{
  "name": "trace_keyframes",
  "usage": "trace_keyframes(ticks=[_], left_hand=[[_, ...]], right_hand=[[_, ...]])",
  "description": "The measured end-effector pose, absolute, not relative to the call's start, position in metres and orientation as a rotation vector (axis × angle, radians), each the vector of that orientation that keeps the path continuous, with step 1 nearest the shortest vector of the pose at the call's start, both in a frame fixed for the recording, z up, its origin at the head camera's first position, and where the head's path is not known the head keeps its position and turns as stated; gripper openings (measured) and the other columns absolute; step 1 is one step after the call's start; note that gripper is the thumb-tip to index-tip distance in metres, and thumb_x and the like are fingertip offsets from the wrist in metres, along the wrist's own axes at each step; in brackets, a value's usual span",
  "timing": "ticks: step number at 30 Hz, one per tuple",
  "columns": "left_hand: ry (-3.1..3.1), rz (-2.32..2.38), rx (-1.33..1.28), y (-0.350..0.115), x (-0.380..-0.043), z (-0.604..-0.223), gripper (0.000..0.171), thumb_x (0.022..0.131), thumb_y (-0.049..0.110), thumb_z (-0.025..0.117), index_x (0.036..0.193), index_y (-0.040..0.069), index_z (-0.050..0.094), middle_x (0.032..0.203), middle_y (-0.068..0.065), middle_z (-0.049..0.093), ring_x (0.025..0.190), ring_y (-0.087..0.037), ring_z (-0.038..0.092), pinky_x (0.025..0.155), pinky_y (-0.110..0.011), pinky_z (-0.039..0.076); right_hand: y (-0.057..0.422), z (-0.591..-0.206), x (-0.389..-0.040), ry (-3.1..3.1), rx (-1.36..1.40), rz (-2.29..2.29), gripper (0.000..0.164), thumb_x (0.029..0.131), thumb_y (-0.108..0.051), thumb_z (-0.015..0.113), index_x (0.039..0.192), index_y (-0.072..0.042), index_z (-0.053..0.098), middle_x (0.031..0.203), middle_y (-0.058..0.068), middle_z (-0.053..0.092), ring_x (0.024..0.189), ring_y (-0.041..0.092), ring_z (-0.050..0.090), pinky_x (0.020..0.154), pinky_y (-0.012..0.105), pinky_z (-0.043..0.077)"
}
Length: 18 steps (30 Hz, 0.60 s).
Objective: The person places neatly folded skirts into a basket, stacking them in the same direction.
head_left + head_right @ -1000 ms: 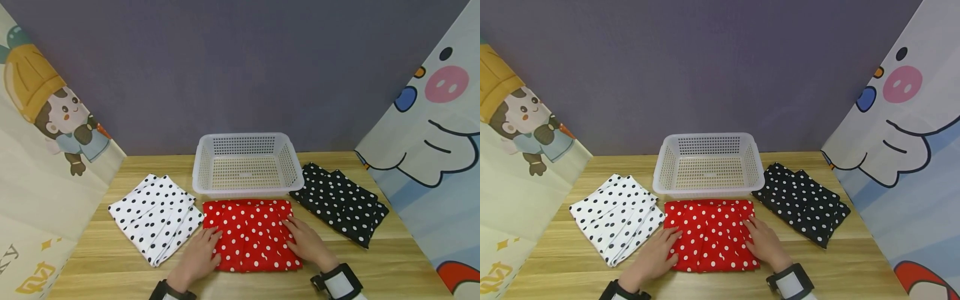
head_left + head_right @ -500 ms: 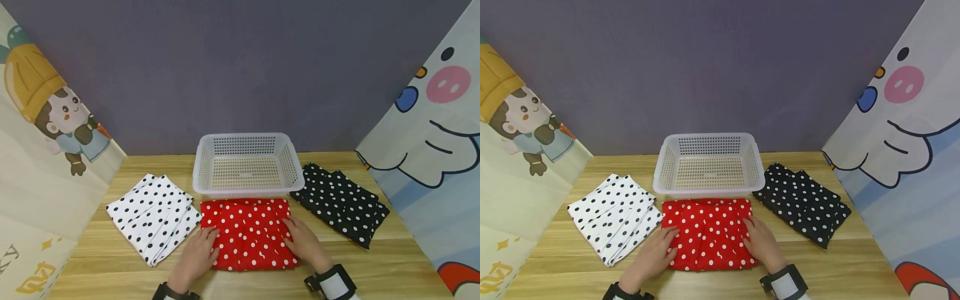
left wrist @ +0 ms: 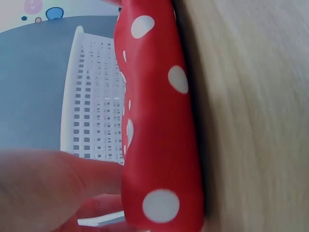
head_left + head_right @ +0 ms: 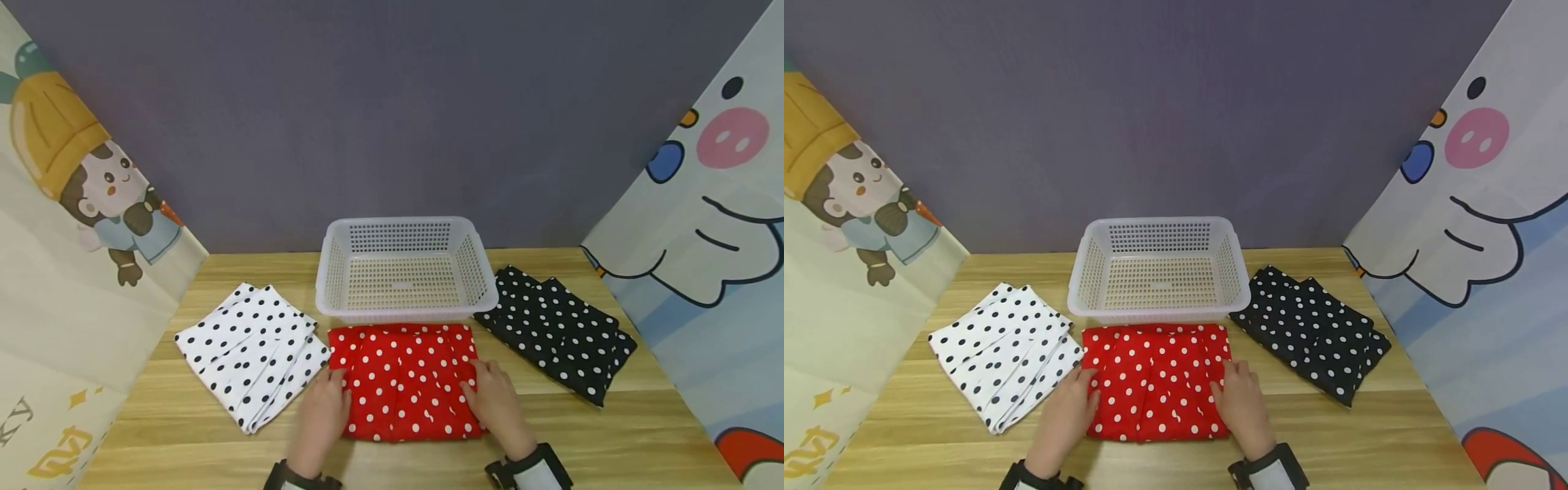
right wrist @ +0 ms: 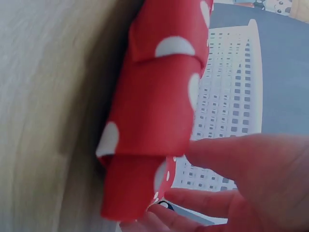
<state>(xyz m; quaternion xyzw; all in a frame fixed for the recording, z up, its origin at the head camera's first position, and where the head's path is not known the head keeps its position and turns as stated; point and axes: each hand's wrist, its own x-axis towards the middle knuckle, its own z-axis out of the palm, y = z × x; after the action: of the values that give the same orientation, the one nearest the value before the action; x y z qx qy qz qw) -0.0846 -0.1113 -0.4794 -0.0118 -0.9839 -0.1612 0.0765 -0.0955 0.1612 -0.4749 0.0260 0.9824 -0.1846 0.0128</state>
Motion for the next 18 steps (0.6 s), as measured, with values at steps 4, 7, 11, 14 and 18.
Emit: trace_keyframes(ticks=[4,7,11,14,18], left_hand=[[-2.953,-0.545,0.086,-0.107,-0.087,-0.477,0.041,0.071,0.012,0.077,0.106,-0.003,0.063,0.096,-0.020,0.060,0.080,-0.029,0.059,0.065,-0.040,0.052],[-2.963,-0.569,0.133,-0.104,-0.088,-0.475,0.045,0.069,0.012,0.079,0.107,-0.005,0.062,0.096,-0.022,0.059,0.079,-0.029,0.059,0.063,-0.039,0.052],[-2.989,-0.568,0.169,-0.102,-0.090,-0.472,0.046,0.067,0.012,0.080,0.105,-0.007,0.061,0.093,-0.022,0.059,0.075,-0.029,0.058,0.061,-0.039,0.052],[-2.993,-0.552,0.177,-0.101,-0.091,-0.473,0.044,0.067,0.012,0.080,0.101,-0.008,0.062,0.089,-0.022,0.057,0.070,-0.028,0.057,0.057,-0.038,0.050],[-3.020,-0.534,0.218,-0.099,-0.092,-0.474,0.044,0.067,0.014,0.080,0.098,-0.009,0.061,0.084,-0.022,0.054,0.063,-0.026,0.055,0.052,-0.036,0.049]], right_hand=[[0.159,-0.476,-0.097,3.040,0.152,-0.540,0.055,0.076,-0.024,0.073,0.119,0.006,0.054,0.104,0.024,0.053,0.080,0.031,0.055,0.073,0.047,0.052],[0.158,-0.476,-0.097,3.016,0.199,-0.513,0.057,0.076,-0.026,0.073,0.119,0.006,0.054,0.106,0.025,0.051,0.081,0.033,0.055,0.070,0.048,0.052],[0.155,-0.477,-0.096,2.974,0.234,-0.481,0.060,0.075,-0.028,0.073,0.119,0.007,0.053,0.106,0.026,0.049,0.079,0.032,0.054,0.066,0.046,0.053],[0.153,-0.479,-0.095,2.962,0.249,-0.473,0.061,0.075,-0.028,0.074,0.118,0.009,0.052,0.107,0.026,0.048,0.078,0.032,0.054,0.064,0.045,0.053],[0.151,-0.481,-0.094,2.963,0.277,-0.478,0.061,0.075,-0.027,0.074,0.116,0.011,0.051,0.107,0.027,0.046,0.077,0.033,0.053,0.062,0.046,0.053]])
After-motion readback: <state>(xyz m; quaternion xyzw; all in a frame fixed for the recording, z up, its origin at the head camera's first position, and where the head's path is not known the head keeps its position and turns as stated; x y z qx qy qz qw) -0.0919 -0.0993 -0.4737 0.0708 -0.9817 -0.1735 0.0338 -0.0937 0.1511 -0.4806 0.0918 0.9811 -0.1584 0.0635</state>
